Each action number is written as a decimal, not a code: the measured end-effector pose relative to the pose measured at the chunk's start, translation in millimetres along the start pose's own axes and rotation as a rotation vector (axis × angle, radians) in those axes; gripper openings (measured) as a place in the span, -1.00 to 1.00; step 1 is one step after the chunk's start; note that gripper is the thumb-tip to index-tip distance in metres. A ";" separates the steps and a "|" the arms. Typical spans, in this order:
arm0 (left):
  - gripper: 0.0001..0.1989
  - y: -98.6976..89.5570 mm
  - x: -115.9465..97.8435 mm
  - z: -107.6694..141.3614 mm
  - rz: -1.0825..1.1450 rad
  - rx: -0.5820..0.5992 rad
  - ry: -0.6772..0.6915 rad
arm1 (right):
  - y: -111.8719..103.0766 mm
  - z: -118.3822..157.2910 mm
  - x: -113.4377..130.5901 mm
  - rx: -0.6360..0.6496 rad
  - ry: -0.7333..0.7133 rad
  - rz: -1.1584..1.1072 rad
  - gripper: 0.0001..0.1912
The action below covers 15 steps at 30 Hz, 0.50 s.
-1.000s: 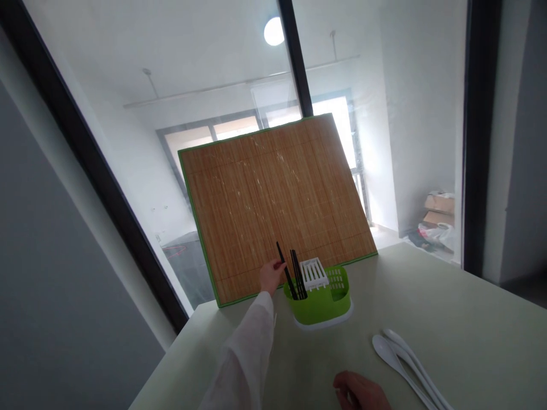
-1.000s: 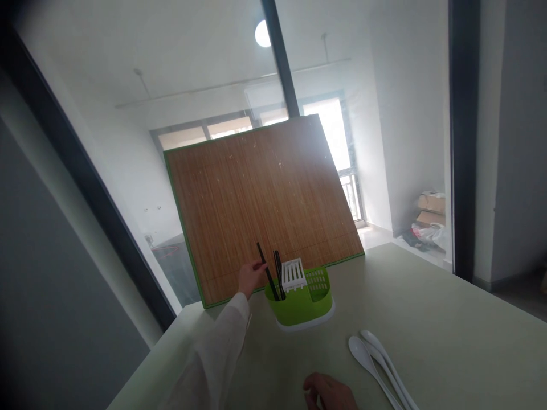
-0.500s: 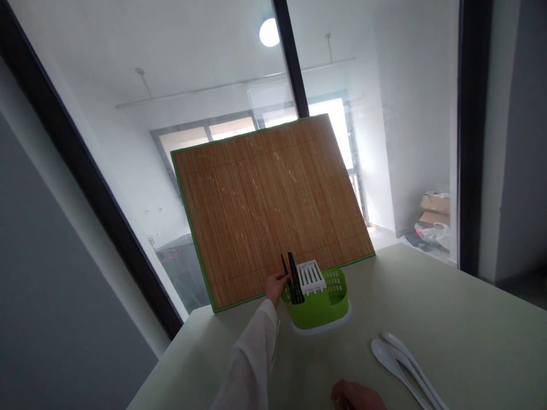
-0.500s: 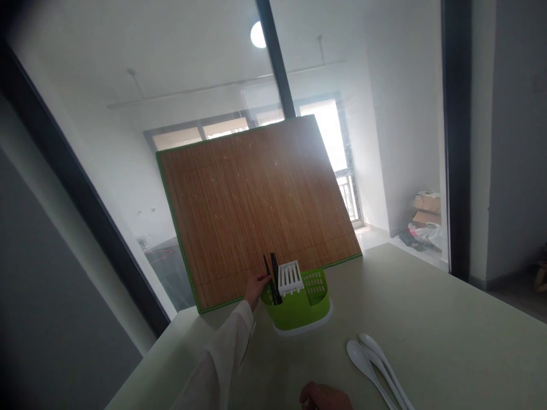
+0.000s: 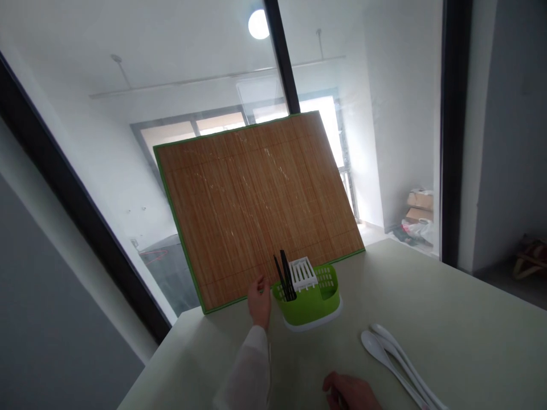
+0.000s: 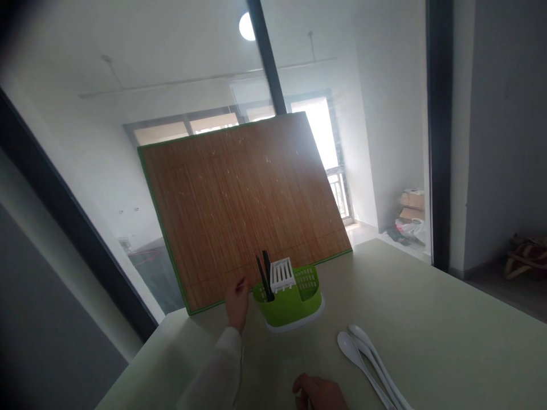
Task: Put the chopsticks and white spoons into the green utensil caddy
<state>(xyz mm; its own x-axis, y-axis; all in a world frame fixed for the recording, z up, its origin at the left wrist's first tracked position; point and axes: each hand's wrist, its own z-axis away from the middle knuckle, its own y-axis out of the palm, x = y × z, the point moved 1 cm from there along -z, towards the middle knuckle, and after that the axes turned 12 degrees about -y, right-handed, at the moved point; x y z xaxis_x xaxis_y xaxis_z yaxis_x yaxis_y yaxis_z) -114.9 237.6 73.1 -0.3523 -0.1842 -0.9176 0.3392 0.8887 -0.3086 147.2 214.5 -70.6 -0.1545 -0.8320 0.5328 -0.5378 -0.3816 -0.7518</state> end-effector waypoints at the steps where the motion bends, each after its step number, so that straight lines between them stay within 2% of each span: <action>1: -0.58 -7.0 3.7 16.0 0.023 -0.046 0.015 | 0.5 -0.1 1.1 -0.002 -0.001 0.016 -0.75; 3: -0.57 -17.9 17.2 53.5 0.086 -0.096 0.044 | 0.9 -0.4 3.3 -0.017 0.001 0.057 -0.72; 6: -0.56 -24.5 49.4 111.3 0.123 -0.014 0.001 | -5.5 2.5 5.3 -0.040 0.008 0.130 -0.71; 8: -0.58 -24.2 71.4 141.1 0.157 0.009 -0.073 | -18.7 9.8 3.8 -0.073 0.029 0.218 -0.72; 10: -0.61 -21.8 87.0 159.5 0.196 -0.009 -0.142 | -39.3 22.7 0.3 -0.156 0.070 0.409 -0.74; 12: -0.59 -18.1 93.7 167.4 0.205 -0.008 -0.171 | -62.9 39.1 -3.9 -0.243 0.132 0.664 -0.74; 15: -0.53 -11.8 91.2 168.4 0.189 0.044 -0.165 | -90.8 60.3 -9.4 -0.212 0.250 0.893 -0.81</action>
<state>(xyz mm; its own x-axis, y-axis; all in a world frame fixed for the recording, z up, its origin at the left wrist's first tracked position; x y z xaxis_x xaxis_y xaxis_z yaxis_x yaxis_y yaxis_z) -4.1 139.5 -49.2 -0.1335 -0.0858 -0.9873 0.4240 0.8955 -0.1352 247.5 232.7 -30.8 -0.7406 -0.6614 -0.1184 -0.2709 0.4552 -0.8482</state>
